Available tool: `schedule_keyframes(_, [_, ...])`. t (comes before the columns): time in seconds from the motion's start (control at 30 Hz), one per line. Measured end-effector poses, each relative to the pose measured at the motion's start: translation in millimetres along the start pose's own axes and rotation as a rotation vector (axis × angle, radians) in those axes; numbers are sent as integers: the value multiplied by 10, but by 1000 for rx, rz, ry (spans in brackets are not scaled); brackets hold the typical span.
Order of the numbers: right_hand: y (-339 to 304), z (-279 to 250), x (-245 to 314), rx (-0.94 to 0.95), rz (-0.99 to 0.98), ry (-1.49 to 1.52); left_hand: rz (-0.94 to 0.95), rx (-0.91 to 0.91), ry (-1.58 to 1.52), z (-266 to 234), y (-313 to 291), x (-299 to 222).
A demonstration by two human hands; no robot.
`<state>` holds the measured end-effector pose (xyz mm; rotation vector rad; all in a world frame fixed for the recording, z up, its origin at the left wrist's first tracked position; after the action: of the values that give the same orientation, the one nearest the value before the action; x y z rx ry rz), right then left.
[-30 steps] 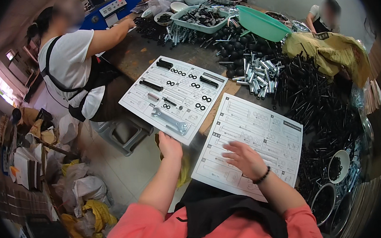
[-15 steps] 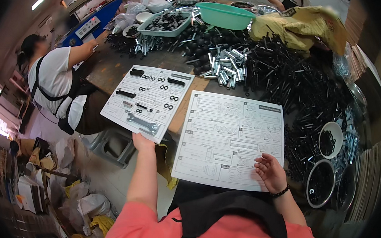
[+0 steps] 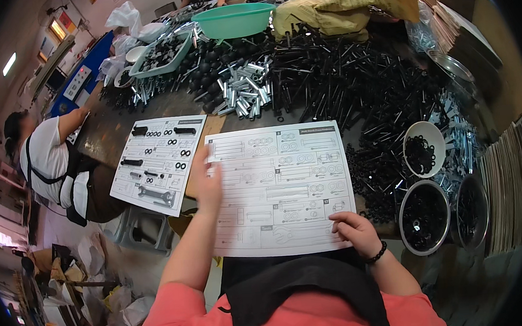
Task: The person assembles hardware kits by picking bolts, washers, and nuts from piles and bowls, then placing them onto a printed layout sheet. The person uses a wrench to tighten nuts onto bolts and arranges the components in designated positions on the sheet.
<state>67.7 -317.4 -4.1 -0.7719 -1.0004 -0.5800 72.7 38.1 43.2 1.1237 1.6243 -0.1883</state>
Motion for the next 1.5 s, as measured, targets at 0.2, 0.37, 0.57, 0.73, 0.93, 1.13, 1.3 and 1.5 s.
schedule_keyframes(0.2, [251, 195, -192, 109, -221, -635, 147, 564, 82, 1614, 119, -258])
schedule_keyframes(0.37, [246, 221, -214, 81, -224, -763, 227, 495, 420, 2354, 590, -313])
schedule_keyframes(0.57, [242, 218, -186, 97, -218, -763, 37, 485, 819, 2769, 899, -489])
schedule_keyframes(0.73, [249, 201, -203, 118, -195, -751, -72, 534, 760, 2850, 965, -351])
schedule_keyframes(0.93, [258, 188, -186, 96, -217, -741, 91, 562, 797, 2912, 930, -478])
schedule_keyframes(1.13, [252, 192, -189, 78, -223, -726, 328, 556, 872, 2618, 1238, -685])
schedule_keyframes(1.3, [255, 221, -116, 93, -139, -720, 389, 700, 1079, 2005, 1321, -793])
schedule_keyframes(1.5, [517, 296, 181, 30, -311, -857, 328, 833, 933, 1123, 854, -756])
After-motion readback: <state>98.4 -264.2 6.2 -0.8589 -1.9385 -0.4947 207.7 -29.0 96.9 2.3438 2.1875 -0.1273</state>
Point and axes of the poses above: each hand's wrist, its own y-axis towards the middle knuckle, its own z-axis out of the palm, x = y × z, the point moved 4 cm from there along y, towards the middle knuckle, and after that the axes turned 7 degrees about y, right-handed, at the moved point
